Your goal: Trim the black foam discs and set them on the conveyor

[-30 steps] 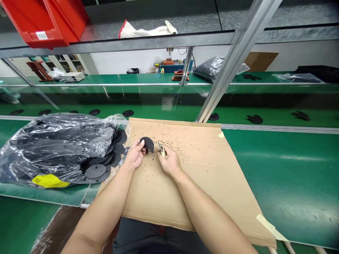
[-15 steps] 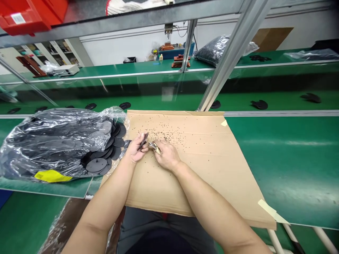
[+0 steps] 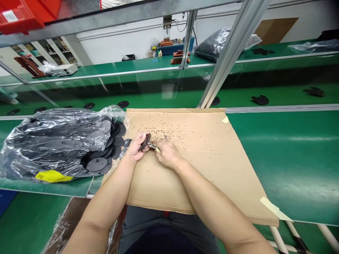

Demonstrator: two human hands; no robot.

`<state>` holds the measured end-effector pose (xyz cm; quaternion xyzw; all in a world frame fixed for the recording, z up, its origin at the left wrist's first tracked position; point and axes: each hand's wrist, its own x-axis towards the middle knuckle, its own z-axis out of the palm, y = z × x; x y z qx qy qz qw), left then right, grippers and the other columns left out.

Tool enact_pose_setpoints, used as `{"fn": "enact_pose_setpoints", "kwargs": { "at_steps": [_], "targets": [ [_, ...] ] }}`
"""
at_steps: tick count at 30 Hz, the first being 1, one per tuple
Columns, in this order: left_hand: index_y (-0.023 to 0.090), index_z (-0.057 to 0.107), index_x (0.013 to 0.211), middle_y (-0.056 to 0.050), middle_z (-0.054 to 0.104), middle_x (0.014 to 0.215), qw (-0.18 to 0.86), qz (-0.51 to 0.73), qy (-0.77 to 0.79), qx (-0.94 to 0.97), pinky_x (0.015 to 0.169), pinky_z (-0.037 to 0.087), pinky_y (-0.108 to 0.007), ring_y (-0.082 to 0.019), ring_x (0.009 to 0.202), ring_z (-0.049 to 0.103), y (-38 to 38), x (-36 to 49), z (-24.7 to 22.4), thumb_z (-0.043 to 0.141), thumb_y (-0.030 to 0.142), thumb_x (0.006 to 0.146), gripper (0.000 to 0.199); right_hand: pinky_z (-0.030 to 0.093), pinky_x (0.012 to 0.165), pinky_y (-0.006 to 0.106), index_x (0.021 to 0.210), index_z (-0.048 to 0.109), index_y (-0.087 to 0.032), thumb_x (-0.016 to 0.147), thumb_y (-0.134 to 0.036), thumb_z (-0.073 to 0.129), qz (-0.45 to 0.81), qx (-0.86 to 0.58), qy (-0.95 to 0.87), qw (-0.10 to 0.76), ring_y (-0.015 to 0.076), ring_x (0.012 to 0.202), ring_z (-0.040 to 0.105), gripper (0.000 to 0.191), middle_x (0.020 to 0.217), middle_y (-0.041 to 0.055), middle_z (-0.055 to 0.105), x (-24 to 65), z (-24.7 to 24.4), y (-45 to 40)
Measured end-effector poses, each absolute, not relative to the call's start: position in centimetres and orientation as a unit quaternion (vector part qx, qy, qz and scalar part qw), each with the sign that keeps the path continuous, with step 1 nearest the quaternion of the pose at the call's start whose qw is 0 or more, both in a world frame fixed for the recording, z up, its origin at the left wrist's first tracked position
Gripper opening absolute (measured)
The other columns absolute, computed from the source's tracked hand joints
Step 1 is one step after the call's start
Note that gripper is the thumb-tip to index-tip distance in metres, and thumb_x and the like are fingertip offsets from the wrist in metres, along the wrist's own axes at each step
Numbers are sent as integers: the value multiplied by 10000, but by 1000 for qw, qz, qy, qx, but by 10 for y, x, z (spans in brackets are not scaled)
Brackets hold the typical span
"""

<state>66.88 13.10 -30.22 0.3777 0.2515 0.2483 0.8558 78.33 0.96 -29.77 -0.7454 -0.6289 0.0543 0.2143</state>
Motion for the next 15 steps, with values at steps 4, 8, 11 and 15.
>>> {"fn": "enact_pose_setpoints", "kwargs": {
  "at_steps": [4, 8, 11, 15],
  "targets": [
    [159, 556, 953, 41, 473, 625, 852, 252, 245, 389, 350, 247, -143, -34, 400, 349, 131, 669, -305, 783, 320, 695, 379, 425, 695, 270, 1038, 614, -255, 779, -140, 503, 73, -738, -635, 216, 198, 833, 596, 304, 913, 27, 656, 785, -294, 8],
    [155, 557, 944, 38, 487, 629, 847, 261, 235, 398, 349, 249, -150, -36, 396, 353, 131, 671, -308, 785, 325, 686, 384, 420, 679, 277, 1016, 625, -253, 761, -108, 499, 75, -745, -632, 199, 203, 817, 603, 320, 904, 24, 666, 786, -292, 9],
    [155, 556, 941, 42, 490, 623, 844, 267, 242, 397, 350, 262, -157, -35, 389, 350, 131, 672, -309, 805, 333, 658, 417, 418, 670, 285, 1009, 633, -251, 764, -97, 498, 77, -759, -621, 182, 210, 810, 609, 319, 909, 29, 672, 784, -289, 10],
    [151, 547, 952, 45, 483, 615, 843, 265, 251, 395, 353, 263, -154, -38, 394, 357, 131, 672, -308, 795, 329, 675, 412, 426, 678, 286, 1012, 634, -244, 786, -106, 489, 102, -764, -614, 167, 212, 824, 616, 302, 963, 39, 676, 782, -286, 9]
  ]
}}
